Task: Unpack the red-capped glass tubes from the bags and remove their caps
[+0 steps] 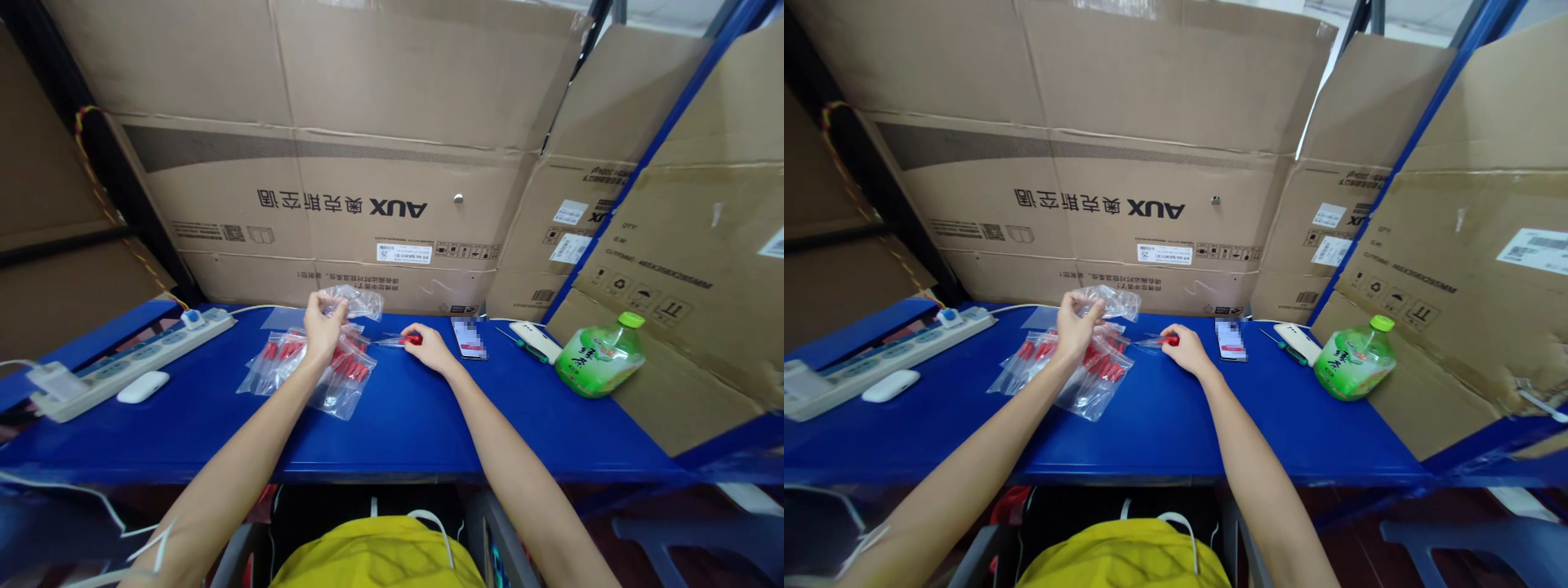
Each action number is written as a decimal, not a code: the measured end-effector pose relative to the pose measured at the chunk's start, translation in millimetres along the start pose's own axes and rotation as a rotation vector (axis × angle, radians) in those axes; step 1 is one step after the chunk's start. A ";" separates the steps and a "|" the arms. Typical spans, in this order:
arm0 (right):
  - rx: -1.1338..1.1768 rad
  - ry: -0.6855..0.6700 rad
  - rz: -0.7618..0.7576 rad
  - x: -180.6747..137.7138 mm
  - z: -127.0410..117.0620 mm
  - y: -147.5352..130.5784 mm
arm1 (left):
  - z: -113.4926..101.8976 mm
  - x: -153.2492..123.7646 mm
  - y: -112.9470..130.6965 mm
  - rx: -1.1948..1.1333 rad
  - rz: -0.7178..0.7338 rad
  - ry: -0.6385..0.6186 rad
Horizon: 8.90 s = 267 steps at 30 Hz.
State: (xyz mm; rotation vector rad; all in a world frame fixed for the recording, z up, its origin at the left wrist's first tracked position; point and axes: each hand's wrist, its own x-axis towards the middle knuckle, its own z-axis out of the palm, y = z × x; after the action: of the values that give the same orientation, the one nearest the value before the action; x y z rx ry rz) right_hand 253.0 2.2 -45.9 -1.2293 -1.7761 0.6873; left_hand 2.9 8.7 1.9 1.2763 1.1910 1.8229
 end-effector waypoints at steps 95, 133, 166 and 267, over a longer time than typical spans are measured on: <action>0.805 0.112 0.069 -3.6 16.4 -48.2 | -0.1 -15.1 17.3 0.480 0.289 -0.170; 0.463 0.062 -0.038 -6.1 13.4 -42.6 | 17.3 -26.1 10.9 0.259 0.098 -0.553; 0.347 0.001 -0.151 -5.8 17.2 -37.3 | 18.6 -31.1 12.9 0.419 0.291 -0.604; -0.382 -0.073 -0.505 43.7 127.6 -71.8 | -102.7 -125.0 34.7 1.288 0.292 -0.477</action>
State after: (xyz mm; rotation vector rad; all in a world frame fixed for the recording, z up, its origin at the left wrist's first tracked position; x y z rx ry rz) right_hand 101.5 19.9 -36.0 -0.9312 -2.2316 0.1038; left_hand -48.9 -145.5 -28.8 2.4591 2.0071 0.6280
